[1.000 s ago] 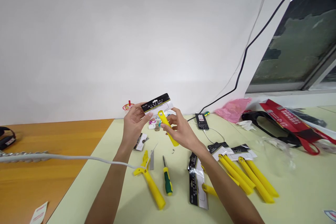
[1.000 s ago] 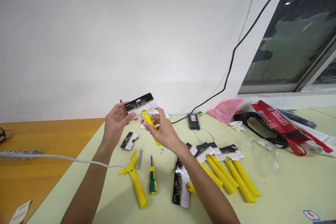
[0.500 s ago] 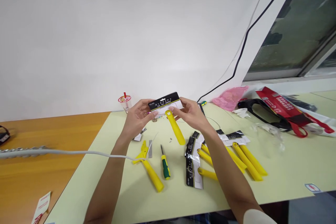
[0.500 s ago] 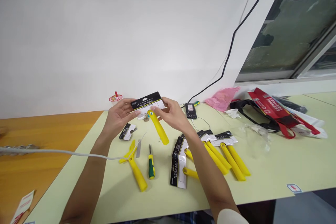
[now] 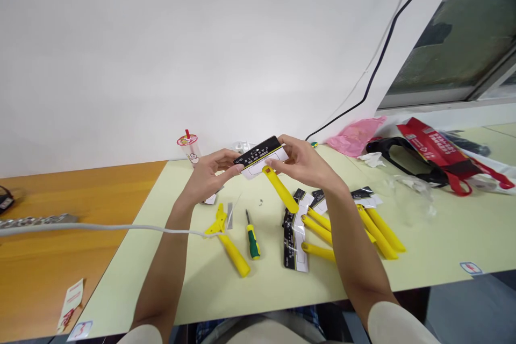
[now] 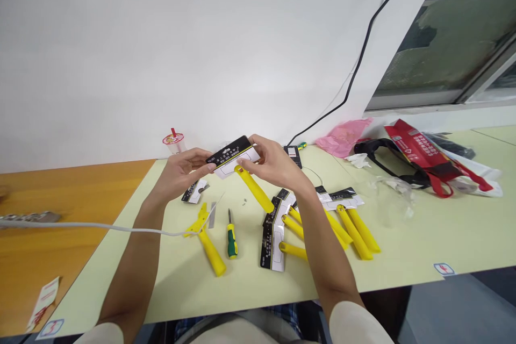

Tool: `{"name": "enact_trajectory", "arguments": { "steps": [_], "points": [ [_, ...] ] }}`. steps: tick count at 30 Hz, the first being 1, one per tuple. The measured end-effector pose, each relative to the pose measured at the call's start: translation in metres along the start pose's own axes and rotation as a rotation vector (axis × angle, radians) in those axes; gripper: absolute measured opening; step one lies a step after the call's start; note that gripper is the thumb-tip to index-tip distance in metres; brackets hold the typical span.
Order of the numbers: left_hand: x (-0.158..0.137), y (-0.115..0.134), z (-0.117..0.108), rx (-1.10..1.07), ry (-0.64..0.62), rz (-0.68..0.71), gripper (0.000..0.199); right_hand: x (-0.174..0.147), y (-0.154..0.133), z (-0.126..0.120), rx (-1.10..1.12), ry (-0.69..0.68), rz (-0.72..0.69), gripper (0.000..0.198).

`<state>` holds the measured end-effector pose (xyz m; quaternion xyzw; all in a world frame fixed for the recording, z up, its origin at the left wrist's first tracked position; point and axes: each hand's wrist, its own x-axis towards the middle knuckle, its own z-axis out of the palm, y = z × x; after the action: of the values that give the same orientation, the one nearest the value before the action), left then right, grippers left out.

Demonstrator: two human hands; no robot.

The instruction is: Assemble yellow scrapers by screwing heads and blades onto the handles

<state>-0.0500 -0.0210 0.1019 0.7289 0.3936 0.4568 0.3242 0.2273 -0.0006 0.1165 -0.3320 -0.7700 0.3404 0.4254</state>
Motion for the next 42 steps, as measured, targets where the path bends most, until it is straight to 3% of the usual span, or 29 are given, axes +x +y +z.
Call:
{"name": "enact_trajectory", "arguments": {
  "steps": [5, 10, 12, 15, 19, 24, 28, 35, 42],
  "points": [
    [-0.026, -0.006, -0.026, 0.146, -0.024, -0.081, 0.035, -0.020, 0.015, -0.006, -0.023, -0.031, 0.115, 0.042],
    [-0.095, -0.043, -0.059, 0.260, 0.032, -0.304, 0.043, -0.080, 0.050, 0.005, 0.248, -0.137, 0.415, 0.061],
    [-0.126, -0.059, -0.063, 0.283, 0.057, -0.355, 0.045, -0.110, 0.061, 0.020, 0.243, -0.073, 0.518, 0.060],
    [-0.163, -0.074, -0.051, 0.333, 0.055, -0.348, 0.045, -0.149, 0.074, 0.051, 0.342, -0.078, 0.654, 0.058],
    [-0.187, -0.081, -0.014, 0.317, 0.160, -0.259, 0.034, -0.175, 0.088, 0.084, 0.373, -0.088, 0.666, 0.052],
    [-0.193, -0.084, 0.032, 0.257, 0.163, -0.169, 0.024, -0.166, 0.112, 0.088, 0.169, 0.056, 0.615, 0.057],
    [-0.192, -0.084, 0.047, 0.210, 0.073, -0.170, 0.025, -0.141, 0.135, 0.074, 0.156, 0.151, 0.586, 0.062],
    [-0.198, -0.095, 0.040, 0.192, 0.096, -0.235, 0.026, -0.104, 0.173, 0.042, -0.070, 0.297, 0.503, 0.060],
    [-0.193, -0.116, 0.013, 0.209, 0.200, -0.345, 0.033, -0.112, 0.188, 0.046, -0.530, 0.210, 0.458, 0.041]
  ]
}}
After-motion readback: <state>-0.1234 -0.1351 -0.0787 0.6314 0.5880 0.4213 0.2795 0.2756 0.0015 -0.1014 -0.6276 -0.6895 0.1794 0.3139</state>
